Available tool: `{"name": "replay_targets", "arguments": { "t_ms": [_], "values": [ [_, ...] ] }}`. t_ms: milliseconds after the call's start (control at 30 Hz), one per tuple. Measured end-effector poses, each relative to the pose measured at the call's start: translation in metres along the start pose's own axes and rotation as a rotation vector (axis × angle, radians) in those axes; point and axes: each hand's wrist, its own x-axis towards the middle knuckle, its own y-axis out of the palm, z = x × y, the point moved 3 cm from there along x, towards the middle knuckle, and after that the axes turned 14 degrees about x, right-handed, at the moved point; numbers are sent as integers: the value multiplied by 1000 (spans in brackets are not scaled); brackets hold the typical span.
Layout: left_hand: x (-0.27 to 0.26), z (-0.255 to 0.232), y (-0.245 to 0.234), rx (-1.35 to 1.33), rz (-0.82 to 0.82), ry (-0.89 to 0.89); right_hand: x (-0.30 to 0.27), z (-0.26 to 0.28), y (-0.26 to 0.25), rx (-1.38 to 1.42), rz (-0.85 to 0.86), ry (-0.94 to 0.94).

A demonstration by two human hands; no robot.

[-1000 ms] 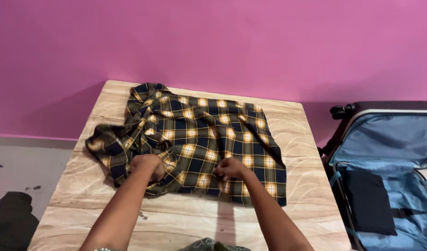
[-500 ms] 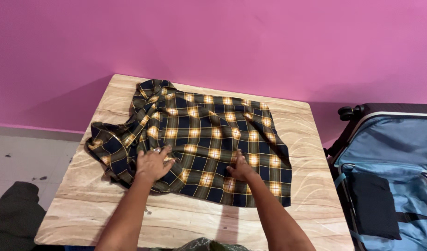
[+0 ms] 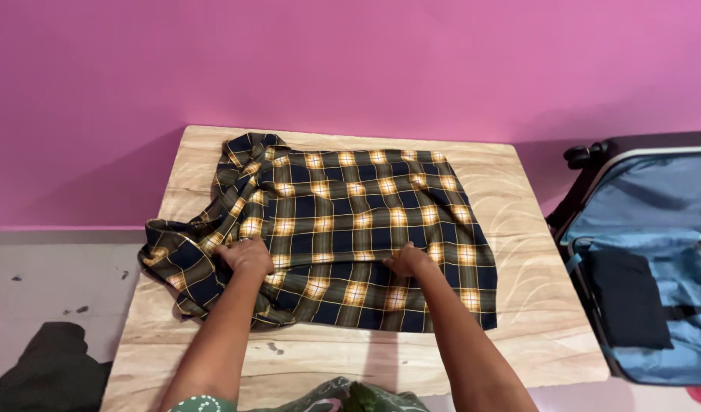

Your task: The person picks up a shirt from a basket, spreads it on a table, and folds the sleeves and body before placing it into an open suitcase.

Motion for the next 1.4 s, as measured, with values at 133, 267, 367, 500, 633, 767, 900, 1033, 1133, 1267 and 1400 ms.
{"name": "replay_targets", "arguments": {
  "t_ms": [133,267,367,500,633,767,900,1033,1133,1267,1400],
  "values": [
    [20,3,-1,152,67,8,-34,27,-20,53,27,87],
    [35,-2,20,461,-133,56,-40,31,-37,263,78,45],
    [53,-22,14,308,-264,202,-34,14,-49,311,-301,-10],
    [57,-39,18,-112,-17,274,-35,4,-49,280,-313,-2],
    [40,-42,12,-123,30,220,-28,-38,-50,320,-167,120],
    [33,-44,-7,-168,35,158,15,-91,-59,338,-212,136],
    [38,-45,-19,-74,-33,123,48,-89,-77,452,-281,346],
    [49,-42,-27,-60,-115,134,56,-27,-94,70,-345,110],
    [60,-35,-26,37,-219,199,50,9,-92,75,-211,-10],
    [89,-7,-30,-322,-264,65,44,22,-104,127,-169,158],
    [110,17,-37,-638,-260,-208,52,26,-106,217,-60,335]
  ]
}}
